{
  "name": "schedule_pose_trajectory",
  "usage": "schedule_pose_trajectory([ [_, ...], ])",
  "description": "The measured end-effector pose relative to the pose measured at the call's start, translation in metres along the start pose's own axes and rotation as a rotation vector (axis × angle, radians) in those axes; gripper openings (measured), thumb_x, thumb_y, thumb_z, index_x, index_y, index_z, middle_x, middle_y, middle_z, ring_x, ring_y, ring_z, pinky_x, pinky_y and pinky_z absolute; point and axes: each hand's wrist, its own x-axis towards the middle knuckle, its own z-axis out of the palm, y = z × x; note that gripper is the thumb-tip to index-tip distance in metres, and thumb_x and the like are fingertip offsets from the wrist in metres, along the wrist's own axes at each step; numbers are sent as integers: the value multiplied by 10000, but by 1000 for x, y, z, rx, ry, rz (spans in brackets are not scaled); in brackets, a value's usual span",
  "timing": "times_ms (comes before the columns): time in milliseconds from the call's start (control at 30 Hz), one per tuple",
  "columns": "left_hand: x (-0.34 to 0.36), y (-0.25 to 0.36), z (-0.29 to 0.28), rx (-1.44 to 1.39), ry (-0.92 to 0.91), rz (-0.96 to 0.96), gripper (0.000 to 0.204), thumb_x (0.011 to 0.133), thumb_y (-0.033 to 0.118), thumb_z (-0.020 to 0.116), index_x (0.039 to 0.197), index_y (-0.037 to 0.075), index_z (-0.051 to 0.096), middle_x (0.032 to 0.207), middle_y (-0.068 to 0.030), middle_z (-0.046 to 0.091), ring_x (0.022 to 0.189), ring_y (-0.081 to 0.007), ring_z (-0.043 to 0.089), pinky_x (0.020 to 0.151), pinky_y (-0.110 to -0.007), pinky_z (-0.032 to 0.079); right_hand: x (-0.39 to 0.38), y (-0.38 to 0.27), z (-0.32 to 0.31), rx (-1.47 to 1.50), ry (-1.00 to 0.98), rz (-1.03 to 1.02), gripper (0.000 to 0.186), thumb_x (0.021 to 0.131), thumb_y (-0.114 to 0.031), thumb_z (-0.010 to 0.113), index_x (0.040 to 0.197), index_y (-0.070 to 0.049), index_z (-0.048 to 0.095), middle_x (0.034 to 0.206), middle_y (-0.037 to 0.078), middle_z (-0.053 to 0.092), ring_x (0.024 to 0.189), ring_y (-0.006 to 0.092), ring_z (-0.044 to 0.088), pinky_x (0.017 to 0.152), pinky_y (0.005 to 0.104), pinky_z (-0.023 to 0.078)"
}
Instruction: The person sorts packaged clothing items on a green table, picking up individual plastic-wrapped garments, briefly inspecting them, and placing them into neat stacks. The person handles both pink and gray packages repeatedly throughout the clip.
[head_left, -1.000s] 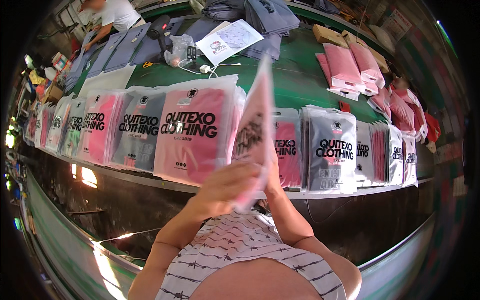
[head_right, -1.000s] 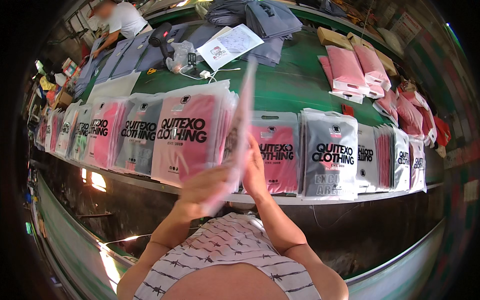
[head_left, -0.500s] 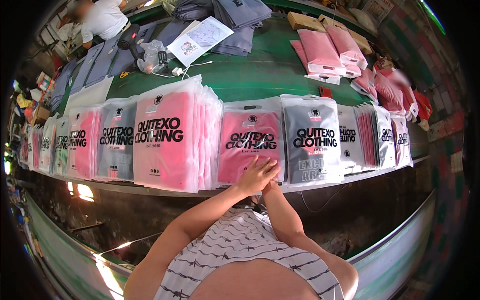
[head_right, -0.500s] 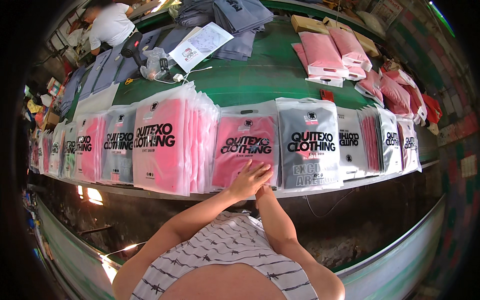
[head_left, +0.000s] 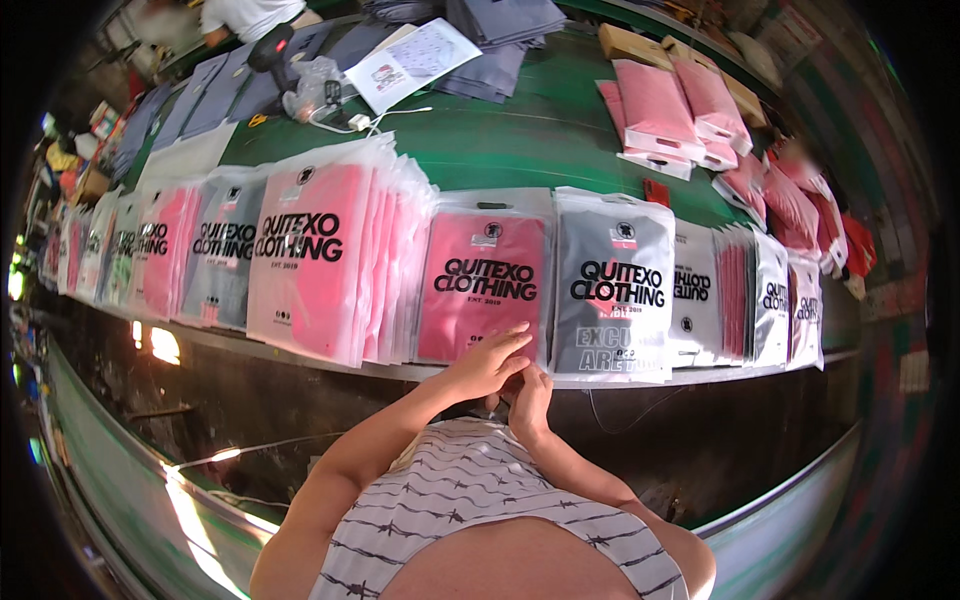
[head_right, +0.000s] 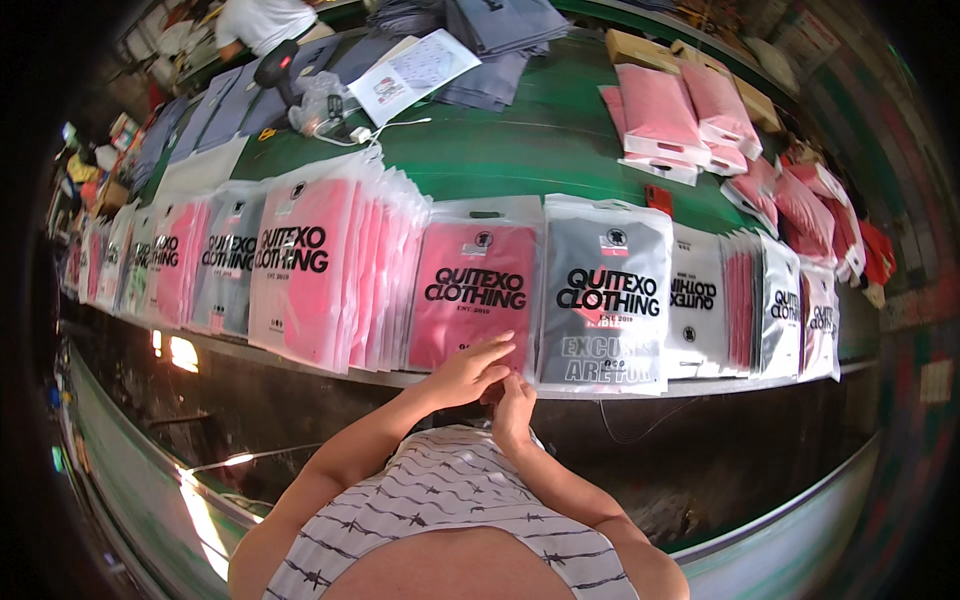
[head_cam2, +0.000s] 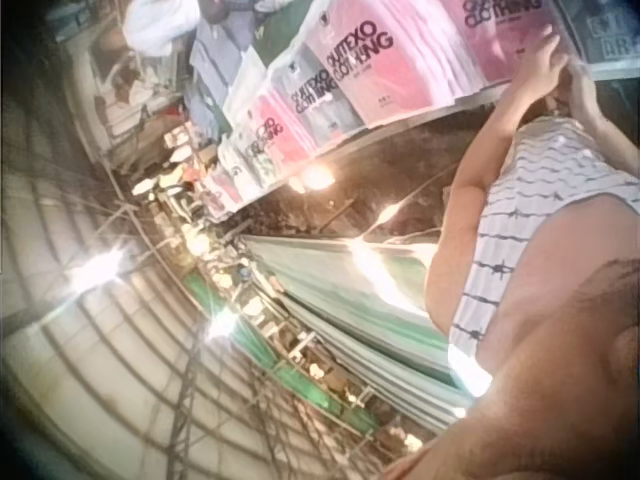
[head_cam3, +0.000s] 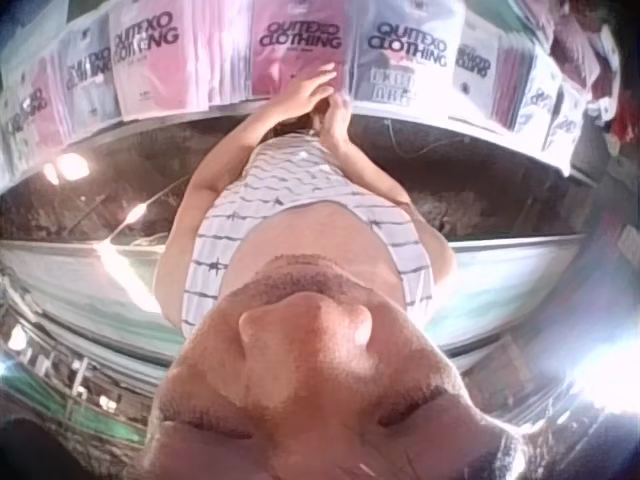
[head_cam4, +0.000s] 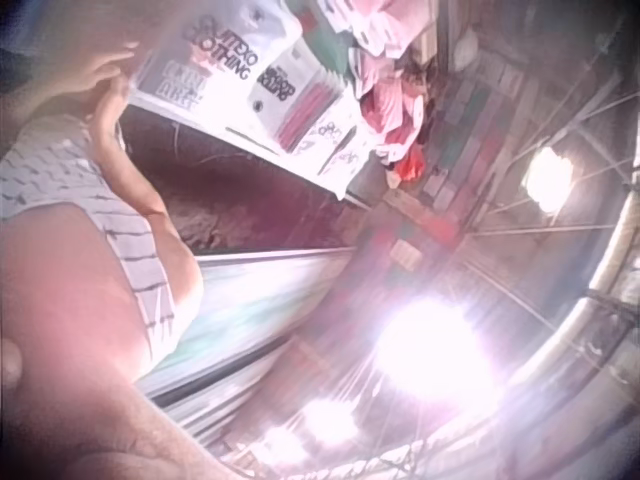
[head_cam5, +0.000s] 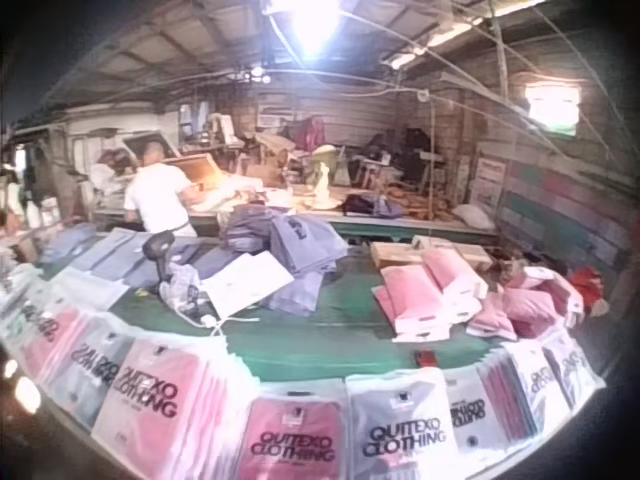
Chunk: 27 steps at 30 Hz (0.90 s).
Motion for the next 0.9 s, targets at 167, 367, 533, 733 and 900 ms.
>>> schedule_pose_trajectory([
  [167,-52,76,-114,196,320,64,646,667,-206,527,1275,-14,625,1318,-160,624,1242,-351,581,1057,-438,475,12,-25,32,-152,-299,-100,327,1022,-218,551,791,-1,630,721,93,655,636,170,608,643,315,504],
  [367,-128,54,-200,704,332,-227,599,754,-60,634,1344,44,621,1511,-131,485,1442,-355,404,1189,-580,260,26,-30,63,-171,-347,-152,291,1018,-207,581,807,-17,645,717,103,674,632,192,641,636,326,520],
  [533,-140,41,-225,696,160,-242,603,823,130,728,1412,161,601,1612,-119,366,1503,-368,301,1187,-645,200,18,-19,88,-49,-319,-103,284,1022,-196,572,805,-22,630,727,97,661,633,202,646,626,333,534],
  [733,-140,13,-234,741,172,-47,509,807,37,742,1305,119,680,1563,-108,449,1502,-392,296,1186,-591,269,6,-1,109,-14,-327,-112,301,1021,-216,586,815,-4,640,740,110,674,648,197,648,644,328,541],
  [900,-137,11,-247,553,227,8,407,863,34,700,1266,93,690,1406,-117,602,1402,-360,464,1164,-551,325,-8,4,121,-49,-286,-132,294,1027,-201,569,803,-18,624,734,99,657,650,194,642,633,331,529],
])
